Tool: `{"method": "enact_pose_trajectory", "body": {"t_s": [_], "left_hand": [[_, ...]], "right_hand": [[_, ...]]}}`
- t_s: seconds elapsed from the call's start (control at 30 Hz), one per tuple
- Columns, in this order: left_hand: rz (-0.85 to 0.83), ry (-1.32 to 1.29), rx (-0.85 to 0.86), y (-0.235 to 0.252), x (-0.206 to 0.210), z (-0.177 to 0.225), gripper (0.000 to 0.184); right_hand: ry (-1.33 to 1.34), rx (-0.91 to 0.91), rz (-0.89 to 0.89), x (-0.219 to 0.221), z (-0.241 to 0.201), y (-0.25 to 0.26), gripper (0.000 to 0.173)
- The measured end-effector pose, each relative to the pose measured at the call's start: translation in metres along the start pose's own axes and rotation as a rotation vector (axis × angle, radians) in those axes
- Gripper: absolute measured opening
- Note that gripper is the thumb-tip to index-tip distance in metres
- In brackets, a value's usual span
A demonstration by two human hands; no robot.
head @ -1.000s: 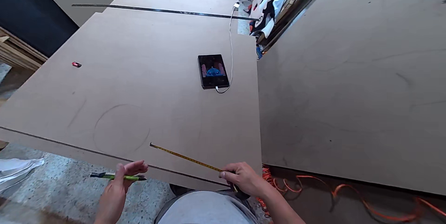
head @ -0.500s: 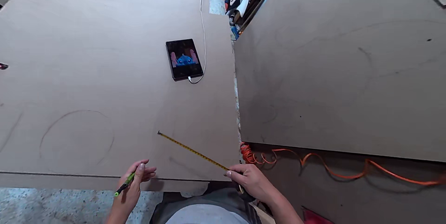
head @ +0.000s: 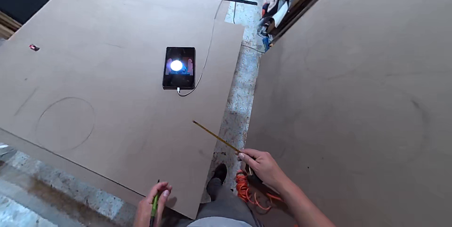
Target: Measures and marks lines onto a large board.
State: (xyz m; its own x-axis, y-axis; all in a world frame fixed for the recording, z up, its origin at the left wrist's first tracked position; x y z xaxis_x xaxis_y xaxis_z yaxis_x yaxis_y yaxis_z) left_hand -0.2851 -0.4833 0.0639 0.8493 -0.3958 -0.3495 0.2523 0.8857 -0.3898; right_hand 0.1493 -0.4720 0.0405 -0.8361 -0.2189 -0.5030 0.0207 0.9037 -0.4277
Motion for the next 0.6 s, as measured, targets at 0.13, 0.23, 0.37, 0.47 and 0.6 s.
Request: {"method": "enact_pose_trajectory", "body": {"t_s": [0.13, 0.23, 0.37, 0.47, 0.6], "left_hand": [[0.122, -0.123, -0.068, -0.031, 0.008, -0.012, 0.033], [0.205, -0.165, -0.116, -0.041, 0.003, -0.028, 0.034], [0.254, -0.174, -0.130, -0.021, -0.002, -0.022, 0.034], [0.279, -0.212, -0.086, 0.015, -0.004, 0.011, 0.033], [0.332, -0.252, -0.008, 0.077, -0.002, 0.071, 0.040]], "right_hand": [[-0.128, -0.056, 0.037, -0.029, -0.018, 0.064, 0.033], [-0.159, -0.075, 0.079, -0.036, -0.043, 0.107, 0.033], [-0.159, -0.227, 0.026, -0.028, -0.092, 0.147, 0.031], [-0.182, -0.349, -0.159, 0.007, -0.127, 0.160, 0.031], [-0.173, -0.506, -0.490, 0.078, -0.164, 0.161, 0.031]]}}
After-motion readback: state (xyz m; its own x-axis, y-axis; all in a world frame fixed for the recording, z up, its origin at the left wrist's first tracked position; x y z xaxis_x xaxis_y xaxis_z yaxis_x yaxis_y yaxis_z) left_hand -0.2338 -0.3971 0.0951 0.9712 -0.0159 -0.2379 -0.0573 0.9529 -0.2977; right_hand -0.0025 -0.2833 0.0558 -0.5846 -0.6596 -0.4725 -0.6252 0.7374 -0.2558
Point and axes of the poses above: each hand's wrist, its own y-axis towards the middle knuckle, its own x-axis out of the palm, z = x × y, the point moved 9 cm from there along y, towards the middle knuckle, and after that the axes turned 2 degrees about -z, right-handed, at the moved point
